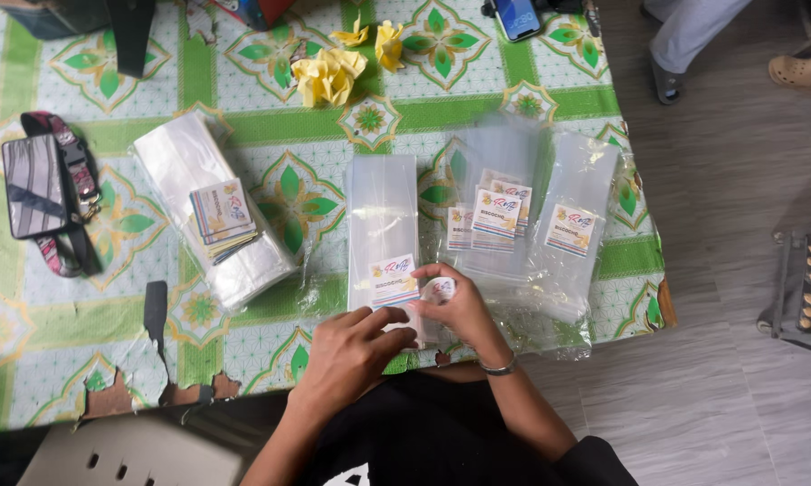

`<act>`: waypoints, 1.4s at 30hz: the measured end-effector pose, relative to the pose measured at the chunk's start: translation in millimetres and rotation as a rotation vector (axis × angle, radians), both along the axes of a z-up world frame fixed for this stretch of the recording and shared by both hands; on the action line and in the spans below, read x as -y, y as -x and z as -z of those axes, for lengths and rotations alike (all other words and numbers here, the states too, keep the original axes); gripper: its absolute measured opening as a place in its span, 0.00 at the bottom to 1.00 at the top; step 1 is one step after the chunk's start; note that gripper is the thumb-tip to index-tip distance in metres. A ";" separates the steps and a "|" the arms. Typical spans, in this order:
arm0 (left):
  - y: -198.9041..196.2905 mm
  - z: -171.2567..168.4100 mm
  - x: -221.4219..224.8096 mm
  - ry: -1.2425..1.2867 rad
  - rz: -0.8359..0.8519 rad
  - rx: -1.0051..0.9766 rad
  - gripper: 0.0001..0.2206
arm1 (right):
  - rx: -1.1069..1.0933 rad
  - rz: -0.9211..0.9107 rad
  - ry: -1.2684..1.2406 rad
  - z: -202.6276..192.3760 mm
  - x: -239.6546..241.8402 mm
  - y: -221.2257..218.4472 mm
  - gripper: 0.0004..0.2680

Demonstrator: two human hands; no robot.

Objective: The person applies adhesive labels to clear plastic bags by hand on a table, peeling each label from a sheet and pressing it onto the center of a bag.

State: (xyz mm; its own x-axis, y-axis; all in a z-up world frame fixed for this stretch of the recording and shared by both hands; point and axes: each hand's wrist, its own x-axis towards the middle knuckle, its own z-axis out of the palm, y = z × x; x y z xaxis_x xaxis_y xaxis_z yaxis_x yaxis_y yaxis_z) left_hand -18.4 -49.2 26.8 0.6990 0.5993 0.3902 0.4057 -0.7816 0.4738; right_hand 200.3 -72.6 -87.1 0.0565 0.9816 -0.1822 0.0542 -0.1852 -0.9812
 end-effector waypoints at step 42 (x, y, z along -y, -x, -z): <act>-9.1 67.5 -44.1 1.197 -0.294 0.351 0.11 | -0.161 -0.162 0.008 -31.3 -18.9 4.4 0.09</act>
State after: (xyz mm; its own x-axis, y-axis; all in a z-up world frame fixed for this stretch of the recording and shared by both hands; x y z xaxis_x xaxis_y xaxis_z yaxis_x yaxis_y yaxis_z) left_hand -9.3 -5.1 -40.7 0.4511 0.8163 -0.3609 0.2005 0.3014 0.9322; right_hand 195.8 -53.7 -55.8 -0.1320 0.9740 -0.1842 -0.0736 -0.1949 -0.9781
